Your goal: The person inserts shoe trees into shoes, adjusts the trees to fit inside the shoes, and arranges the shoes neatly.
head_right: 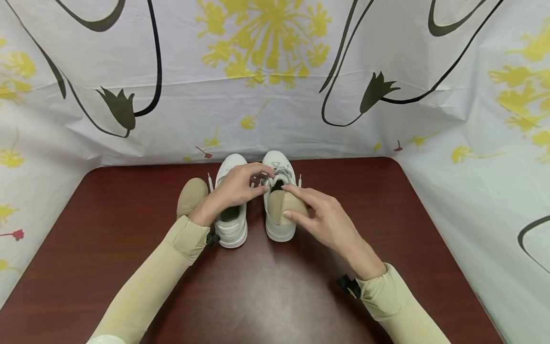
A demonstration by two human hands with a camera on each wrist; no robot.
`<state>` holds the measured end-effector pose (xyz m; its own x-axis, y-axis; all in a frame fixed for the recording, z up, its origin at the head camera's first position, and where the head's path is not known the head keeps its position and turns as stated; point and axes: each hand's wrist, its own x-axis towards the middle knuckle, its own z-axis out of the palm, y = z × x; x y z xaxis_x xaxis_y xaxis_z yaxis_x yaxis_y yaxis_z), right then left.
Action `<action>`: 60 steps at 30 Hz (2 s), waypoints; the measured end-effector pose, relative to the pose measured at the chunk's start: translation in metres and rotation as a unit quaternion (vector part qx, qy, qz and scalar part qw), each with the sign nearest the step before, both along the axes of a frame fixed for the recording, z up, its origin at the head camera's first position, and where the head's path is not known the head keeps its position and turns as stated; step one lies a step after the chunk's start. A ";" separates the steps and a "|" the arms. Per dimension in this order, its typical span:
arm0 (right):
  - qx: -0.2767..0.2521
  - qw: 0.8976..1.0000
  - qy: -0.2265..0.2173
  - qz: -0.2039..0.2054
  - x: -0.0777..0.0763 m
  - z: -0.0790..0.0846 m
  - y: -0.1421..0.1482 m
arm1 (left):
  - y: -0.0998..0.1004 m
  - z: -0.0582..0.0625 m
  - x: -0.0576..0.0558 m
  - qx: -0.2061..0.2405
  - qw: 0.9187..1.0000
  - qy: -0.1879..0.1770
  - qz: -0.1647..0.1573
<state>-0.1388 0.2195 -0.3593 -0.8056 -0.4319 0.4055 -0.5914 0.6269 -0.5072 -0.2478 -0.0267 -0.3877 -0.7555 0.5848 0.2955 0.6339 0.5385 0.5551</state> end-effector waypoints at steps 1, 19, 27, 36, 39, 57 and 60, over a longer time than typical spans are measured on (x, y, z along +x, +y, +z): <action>0.011 1.000 0.004 0.001 0.000 0.000 0.001 | 0.000 0.000 0.000 0.000 1.000 0.000 -0.001; 0.079 0.997 0.014 -0.013 -0.007 -0.001 0.000 | 0.002 0.002 0.001 -0.008 1.000 -0.002 -0.009; 0.088 0.996 0.020 0.003 -0.016 -0.004 -0.004 | -0.002 0.001 0.000 -0.004 1.000 -0.004 -0.001; 0.079 0.996 -0.006 0.043 -0.018 -0.008 -0.004 | -0.004 0.000 0.000 -0.007 1.000 -0.005 0.002; 0.068 0.997 -0.009 0.042 -0.020 -0.011 -0.004 | -0.003 0.000 -0.001 -0.007 1.000 -0.005 0.002; 0.028 0.997 -0.041 0.055 -0.037 -0.025 -0.004 | -0.003 0.000 -0.001 -0.006 1.000 -0.011 0.000; 0.021 0.996 -0.072 0.055 -0.037 -0.023 -0.002 | -0.002 0.001 -0.001 -0.004 1.000 -0.011 0.001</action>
